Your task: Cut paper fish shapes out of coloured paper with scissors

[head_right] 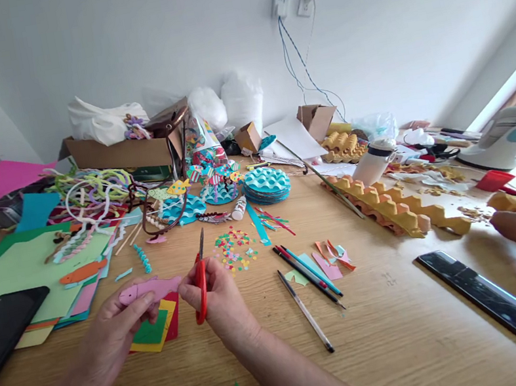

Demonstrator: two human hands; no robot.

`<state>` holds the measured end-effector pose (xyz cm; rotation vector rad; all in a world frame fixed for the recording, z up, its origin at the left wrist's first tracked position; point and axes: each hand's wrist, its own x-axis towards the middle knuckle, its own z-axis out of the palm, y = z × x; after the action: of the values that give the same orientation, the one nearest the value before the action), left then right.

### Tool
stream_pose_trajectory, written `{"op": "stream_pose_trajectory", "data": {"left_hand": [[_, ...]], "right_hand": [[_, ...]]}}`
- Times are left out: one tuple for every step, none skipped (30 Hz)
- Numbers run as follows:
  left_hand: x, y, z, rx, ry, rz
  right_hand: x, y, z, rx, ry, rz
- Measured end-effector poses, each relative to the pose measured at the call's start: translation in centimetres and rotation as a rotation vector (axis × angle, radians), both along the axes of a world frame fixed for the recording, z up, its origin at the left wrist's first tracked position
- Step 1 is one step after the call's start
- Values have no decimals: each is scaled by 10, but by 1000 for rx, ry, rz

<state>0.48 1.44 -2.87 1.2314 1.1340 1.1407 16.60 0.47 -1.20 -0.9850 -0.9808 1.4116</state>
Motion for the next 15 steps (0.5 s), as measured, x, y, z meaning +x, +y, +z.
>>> {"op": "stream_pose_trajectory", "data": {"left_hand": [[1, -1, 0, -14, 2, -4], [2, -1, -1, -26, 6, -10], [2, -2, -1, -34, 8, -14], [3, -2, -1, -34, 7, -12], [3, -3, -1, -26, 9, -9], [3, -3, -1, -14, 14, -4], [3, -3, -1, 0, 23, 0], [3, -2, 0, 11, 33, 0], [3, -2, 1, 18, 43, 1], [2, -2, 2, 20, 52, 0], [2, -3, 3, 22, 55, -1], [2, -3, 4, 30, 50, -2], [2, -4, 4, 39, 36, -8], [3, -5, 4, 45, 11, -17], [4, -6, 3, 46, -21, -26]], "right_hand": [[0, 0, 0, -2, 8, 7], [0, -1, 0, 0, 21, 12], [0, -2, 1, 4, 34, 13], [0, -2, 1, 9, 44, 10], [1, -2, 2, 14, 49, 4], [1, -3, 2, 16, 47, -4], [1, -3, 3, 16, 41, -8], [0, -3, 4, 14, 34, -9], [0, -3, 4, 12, 28, -8], [0, -2, 4, 10, 24, -6], [0, -2, 5, 7, 22, -4], [-1, -2, 5, 4, 20, -4], [-1, -2, 5, 1, 18, -8], [-1, -2, 4, -4, 19, -14], [-2, -3, 4, -8, 24, -21]]}}
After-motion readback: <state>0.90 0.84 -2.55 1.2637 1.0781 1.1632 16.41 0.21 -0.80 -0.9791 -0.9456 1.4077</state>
